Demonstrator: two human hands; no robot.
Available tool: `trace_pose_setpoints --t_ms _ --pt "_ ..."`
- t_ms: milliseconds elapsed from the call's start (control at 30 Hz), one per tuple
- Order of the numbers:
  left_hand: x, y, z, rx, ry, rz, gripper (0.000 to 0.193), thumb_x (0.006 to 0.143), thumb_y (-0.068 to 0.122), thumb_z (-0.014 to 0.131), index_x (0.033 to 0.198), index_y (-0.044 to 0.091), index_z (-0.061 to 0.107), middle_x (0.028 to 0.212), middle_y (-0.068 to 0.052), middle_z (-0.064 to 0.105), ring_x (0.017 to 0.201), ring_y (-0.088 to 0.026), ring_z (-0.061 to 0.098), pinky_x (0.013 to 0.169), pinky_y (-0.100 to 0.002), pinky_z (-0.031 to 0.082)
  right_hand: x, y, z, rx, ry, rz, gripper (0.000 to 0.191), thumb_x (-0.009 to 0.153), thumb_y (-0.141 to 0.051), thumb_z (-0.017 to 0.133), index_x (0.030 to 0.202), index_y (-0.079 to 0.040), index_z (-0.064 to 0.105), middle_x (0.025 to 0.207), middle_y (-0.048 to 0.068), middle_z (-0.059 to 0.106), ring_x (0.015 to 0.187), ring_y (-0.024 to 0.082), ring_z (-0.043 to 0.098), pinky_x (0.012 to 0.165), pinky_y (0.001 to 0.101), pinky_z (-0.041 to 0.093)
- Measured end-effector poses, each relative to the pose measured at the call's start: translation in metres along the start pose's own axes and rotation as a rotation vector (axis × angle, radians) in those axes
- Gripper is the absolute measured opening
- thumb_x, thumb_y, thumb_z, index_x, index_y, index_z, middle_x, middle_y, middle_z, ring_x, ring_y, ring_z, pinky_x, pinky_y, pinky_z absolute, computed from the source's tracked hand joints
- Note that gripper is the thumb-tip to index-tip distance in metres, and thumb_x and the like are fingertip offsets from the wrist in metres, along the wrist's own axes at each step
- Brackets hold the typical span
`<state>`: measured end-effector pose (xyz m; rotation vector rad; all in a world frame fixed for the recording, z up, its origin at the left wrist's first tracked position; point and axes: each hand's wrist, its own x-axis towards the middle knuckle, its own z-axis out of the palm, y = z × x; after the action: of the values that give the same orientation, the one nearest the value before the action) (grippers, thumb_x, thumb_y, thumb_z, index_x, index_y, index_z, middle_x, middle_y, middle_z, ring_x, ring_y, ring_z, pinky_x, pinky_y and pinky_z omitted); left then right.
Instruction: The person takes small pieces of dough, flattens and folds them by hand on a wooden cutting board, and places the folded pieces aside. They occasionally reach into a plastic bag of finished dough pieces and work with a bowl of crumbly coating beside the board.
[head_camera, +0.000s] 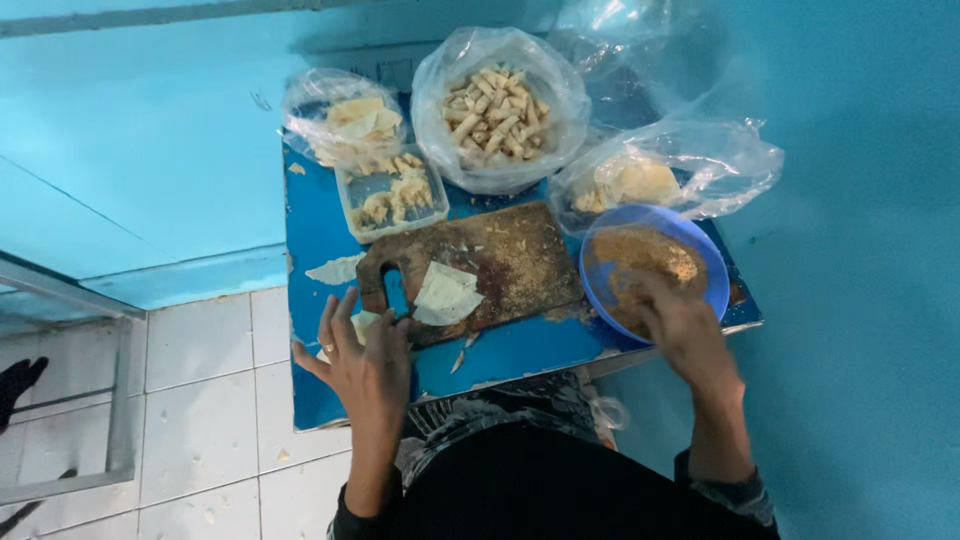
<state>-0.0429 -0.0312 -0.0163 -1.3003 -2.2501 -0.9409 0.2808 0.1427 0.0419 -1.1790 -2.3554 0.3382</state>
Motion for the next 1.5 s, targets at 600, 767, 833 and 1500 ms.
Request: trace_pose_setpoints --t_ms 600,767,833,1500 --pt "0.003 0.024 0.005 -0.079 -0.076 -0.030 0.016 0.088 0.026 0.079 0.094 0.013 0.071 0.139 -0.010 0.058 0.139 -0.031 0.047 0.110 -0.079 0.015 0.038 -0.030 0.030 0.576 0.070 0.437 0.032 0.083 -0.015 0.081 0.114 -0.009 0.072 0.097 0.004 0.077 0.083 0.009 0.072 0.069 0.0277 0.058" --pt "0.001 0.026 0.010 -0.099 -0.054 -0.032 0.013 0.088 0.022 0.078 0.091 0.012 0.070 0.135 -0.008 0.060 0.136 -0.031 0.049 0.110 -0.080 0.015 0.053 -0.108 0.092 0.569 -0.022 -0.115 0.019 0.088 -0.016 0.080 0.106 -0.010 0.073 0.096 0.006 0.079 0.086 0.015 0.077 0.074 0.0314 0.062" --pt "0.000 0.027 0.011 -0.121 -0.076 -0.049 0.012 0.089 0.020 0.077 0.092 0.012 0.069 0.133 -0.008 0.061 0.134 -0.031 0.050 0.111 -0.080 0.016 0.056 -0.131 0.109 0.400 0.015 -0.336 0.017 0.089 -0.012 0.078 0.104 -0.008 0.072 0.096 0.008 0.076 0.088 0.022 0.075 0.073 0.0372 0.059" --pt "0.004 0.038 0.014 -0.332 -0.022 0.028 0.023 0.096 0.006 0.068 0.119 0.006 0.069 0.100 -0.005 0.068 0.107 -0.026 0.064 0.117 -0.065 0.024 0.044 -0.120 0.099 0.369 -0.123 -0.208 0.015 0.099 -0.015 0.067 0.111 -0.007 0.070 0.108 0.007 0.067 0.098 0.027 0.068 0.082 0.0414 0.053"
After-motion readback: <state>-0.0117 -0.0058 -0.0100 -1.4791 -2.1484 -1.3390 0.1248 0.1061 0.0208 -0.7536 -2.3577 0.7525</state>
